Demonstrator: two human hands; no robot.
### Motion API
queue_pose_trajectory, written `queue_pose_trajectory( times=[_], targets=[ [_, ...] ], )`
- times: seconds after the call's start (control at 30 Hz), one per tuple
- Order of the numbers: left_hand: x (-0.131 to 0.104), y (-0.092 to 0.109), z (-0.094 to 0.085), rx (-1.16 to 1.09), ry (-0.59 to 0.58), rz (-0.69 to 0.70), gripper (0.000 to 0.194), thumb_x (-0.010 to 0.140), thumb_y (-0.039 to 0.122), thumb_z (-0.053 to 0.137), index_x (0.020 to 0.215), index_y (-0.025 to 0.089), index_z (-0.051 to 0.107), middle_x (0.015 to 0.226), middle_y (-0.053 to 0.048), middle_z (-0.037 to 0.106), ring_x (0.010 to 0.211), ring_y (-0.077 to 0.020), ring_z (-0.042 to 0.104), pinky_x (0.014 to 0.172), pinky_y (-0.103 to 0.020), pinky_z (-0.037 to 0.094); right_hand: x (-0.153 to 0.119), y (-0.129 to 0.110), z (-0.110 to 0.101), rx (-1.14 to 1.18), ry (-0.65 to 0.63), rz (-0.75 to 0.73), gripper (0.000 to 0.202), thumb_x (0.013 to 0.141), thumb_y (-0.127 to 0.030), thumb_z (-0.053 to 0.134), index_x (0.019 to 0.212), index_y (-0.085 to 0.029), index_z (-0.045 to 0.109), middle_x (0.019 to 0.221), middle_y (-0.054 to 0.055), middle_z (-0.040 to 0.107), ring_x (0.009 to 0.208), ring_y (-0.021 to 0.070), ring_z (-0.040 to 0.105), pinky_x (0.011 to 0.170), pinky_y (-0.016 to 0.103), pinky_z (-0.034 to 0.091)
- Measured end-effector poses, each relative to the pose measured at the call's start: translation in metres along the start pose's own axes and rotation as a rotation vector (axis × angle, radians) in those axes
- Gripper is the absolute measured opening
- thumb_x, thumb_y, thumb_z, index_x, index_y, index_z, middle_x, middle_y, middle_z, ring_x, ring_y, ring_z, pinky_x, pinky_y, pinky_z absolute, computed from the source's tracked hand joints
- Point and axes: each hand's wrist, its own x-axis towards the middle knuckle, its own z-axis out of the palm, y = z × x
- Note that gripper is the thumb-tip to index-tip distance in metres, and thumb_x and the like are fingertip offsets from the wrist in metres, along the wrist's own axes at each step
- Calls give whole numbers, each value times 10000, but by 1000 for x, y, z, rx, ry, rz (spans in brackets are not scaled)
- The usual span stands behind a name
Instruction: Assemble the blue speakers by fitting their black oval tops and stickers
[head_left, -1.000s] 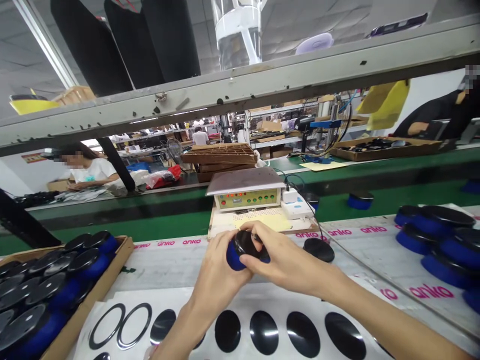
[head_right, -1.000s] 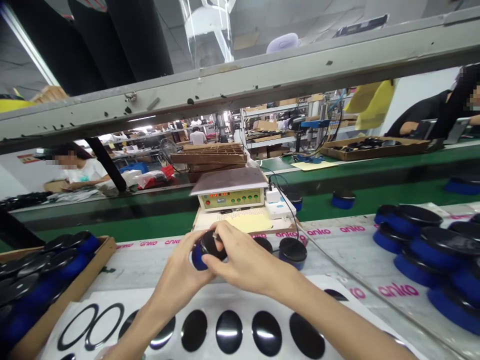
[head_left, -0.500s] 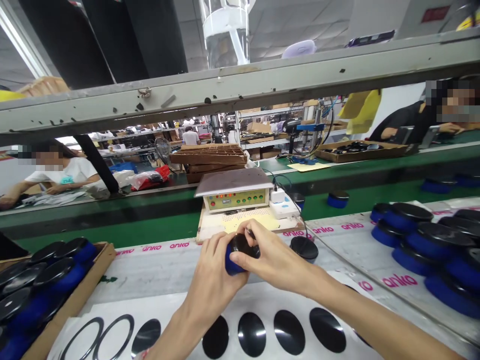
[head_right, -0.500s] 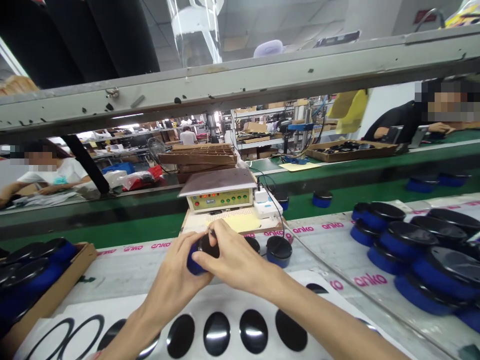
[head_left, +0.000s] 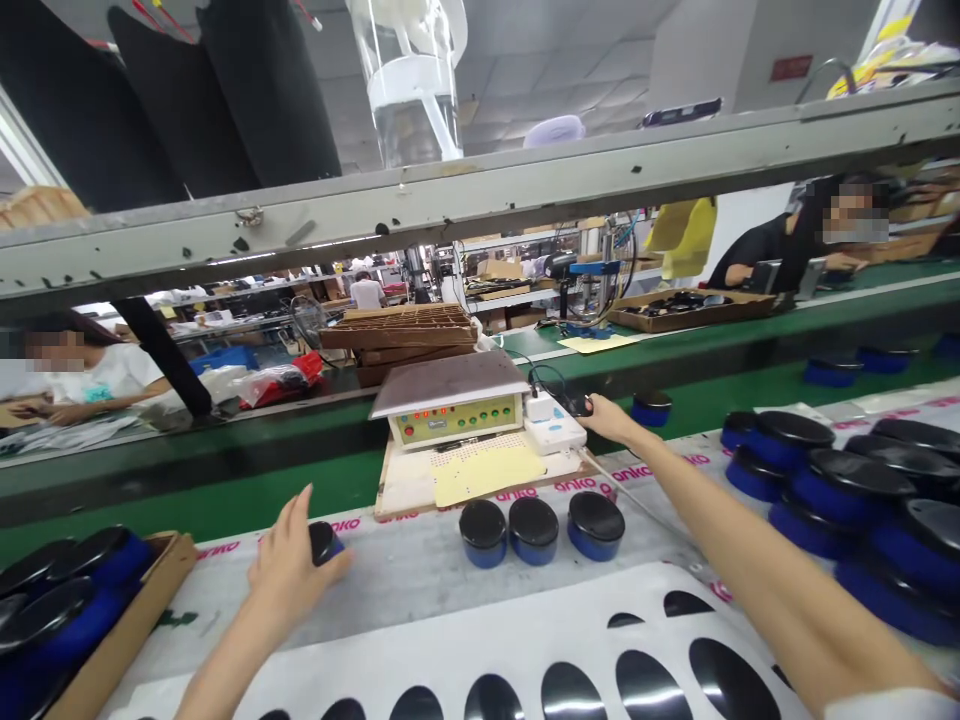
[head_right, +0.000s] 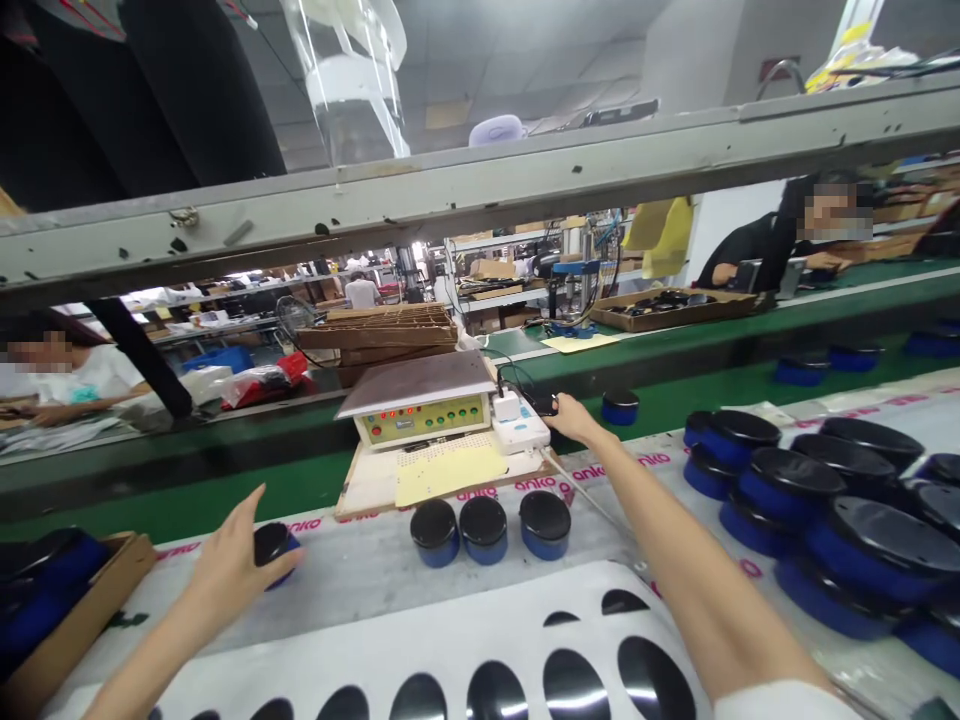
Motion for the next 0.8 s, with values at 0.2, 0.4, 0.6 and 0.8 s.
queue_pose_trajectory(
  times=[0.2, 0.4, 0.6, 0.8],
  targets=[
    [-36, 113, -5, -514, -436, 154, 385, 849, 473, 532, 1179, 276, 539, 1317, -64, 520, 1193, -262, 505, 996, -411, 415, -27, -25, -66, -63, 173, 13, 310, 826, -428, 618, 922, -142, 546, 908, 56, 606, 775, 195, 582, 646, 317, 453],
    [-49, 166, 24, -1015, -418, -6, 341, 868, 472, 560, 1144, 271, 574, 1252, -37, 559, 1141, -204, 529, 977, -308, 421, -109, -75, -80, 176, -172, -317, 466, 612, -535, 740, 749, -234, 412, 641, -62, 565, 541, 132, 483, 475, 234, 316],
    [-42, 176, 57, -1269, -702, -244, 464, 883, 485, 538, 1262, 222, 490, 1292, -110, 539, 1142, -241, 549, 1012, -425, 405, -124, -86, -25, 395, -322, -318, 386, 710, -536, 661, 789, -218, 456, 693, -26, 607, 589, 152, 575, 496, 241, 409],
    [-38, 155, 59, -1380, -866, -457, 296, 880, 327, 595, 1090, 119, 610, 1051, -135, 668, 901, -209, 648, 857, -401, 533, -122, -84, -47, 456, -208, -249, 413, 902, -587, 344, 711, -226, 407, 606, -20, 523, 569, 156, 535, 534, 276, 435]
  ],
)
